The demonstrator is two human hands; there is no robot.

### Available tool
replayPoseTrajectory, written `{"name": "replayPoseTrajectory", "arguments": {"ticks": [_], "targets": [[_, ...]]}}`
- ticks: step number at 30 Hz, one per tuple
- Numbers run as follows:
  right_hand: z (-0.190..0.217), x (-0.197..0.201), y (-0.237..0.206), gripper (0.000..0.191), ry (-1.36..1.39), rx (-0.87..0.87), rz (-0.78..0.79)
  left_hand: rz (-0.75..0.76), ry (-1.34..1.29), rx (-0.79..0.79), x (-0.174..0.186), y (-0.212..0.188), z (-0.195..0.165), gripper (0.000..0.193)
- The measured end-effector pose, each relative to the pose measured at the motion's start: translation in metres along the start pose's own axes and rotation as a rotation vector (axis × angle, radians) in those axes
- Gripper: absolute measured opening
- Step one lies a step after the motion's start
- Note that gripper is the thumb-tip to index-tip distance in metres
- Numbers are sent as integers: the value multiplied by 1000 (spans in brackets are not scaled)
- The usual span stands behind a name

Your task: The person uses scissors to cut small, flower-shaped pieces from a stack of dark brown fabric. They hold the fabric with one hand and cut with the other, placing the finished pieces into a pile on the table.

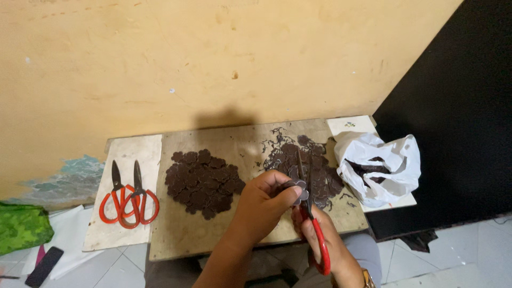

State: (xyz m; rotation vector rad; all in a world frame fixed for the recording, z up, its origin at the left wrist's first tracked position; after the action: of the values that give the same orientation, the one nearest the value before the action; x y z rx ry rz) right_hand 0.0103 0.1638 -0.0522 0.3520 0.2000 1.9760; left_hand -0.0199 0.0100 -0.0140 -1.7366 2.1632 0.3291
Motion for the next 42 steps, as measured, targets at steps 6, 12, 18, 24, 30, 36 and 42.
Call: {"name": "replayPoseTrajectory", "arguments": {"ticks": [6,12,18,24,30,36,42], "targets": [[-1,-3,8,58,28,40,45,-26,-58,-5,8,5,-2,7],[-14,-3,7,57,108,-134,17,-35,-92,3,13,13,9,9],[-13,1,4,61,125,-107,26,-8,-92,-22,8,14,10,9],[-13,0,4,48,31,-112,44,-86,-62,58,11,8,4,9],[-16,-7,7,47,112,-124,59,-43,-22,50,16,6,1,10],[-20,-5,3,57,127,-138,42,-49,-60,100,16,8,6,10],[-18,-10,7,59,163,-53,61,-64,-73,95,17,8,5,10]]}}
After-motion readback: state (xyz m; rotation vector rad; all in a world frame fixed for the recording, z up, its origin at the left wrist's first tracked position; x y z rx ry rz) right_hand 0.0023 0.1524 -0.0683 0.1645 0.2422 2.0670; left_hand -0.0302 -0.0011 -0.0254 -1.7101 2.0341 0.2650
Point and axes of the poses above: each hand's wrist, its own y-axis towards the middle knuckle, its own x-axis out of the back of the hand, z = x × y, the point moved 5 cm from there along y, towards the middle knuckle, and after that the axes turned 7 degrees about x, right-handed, at the moved point
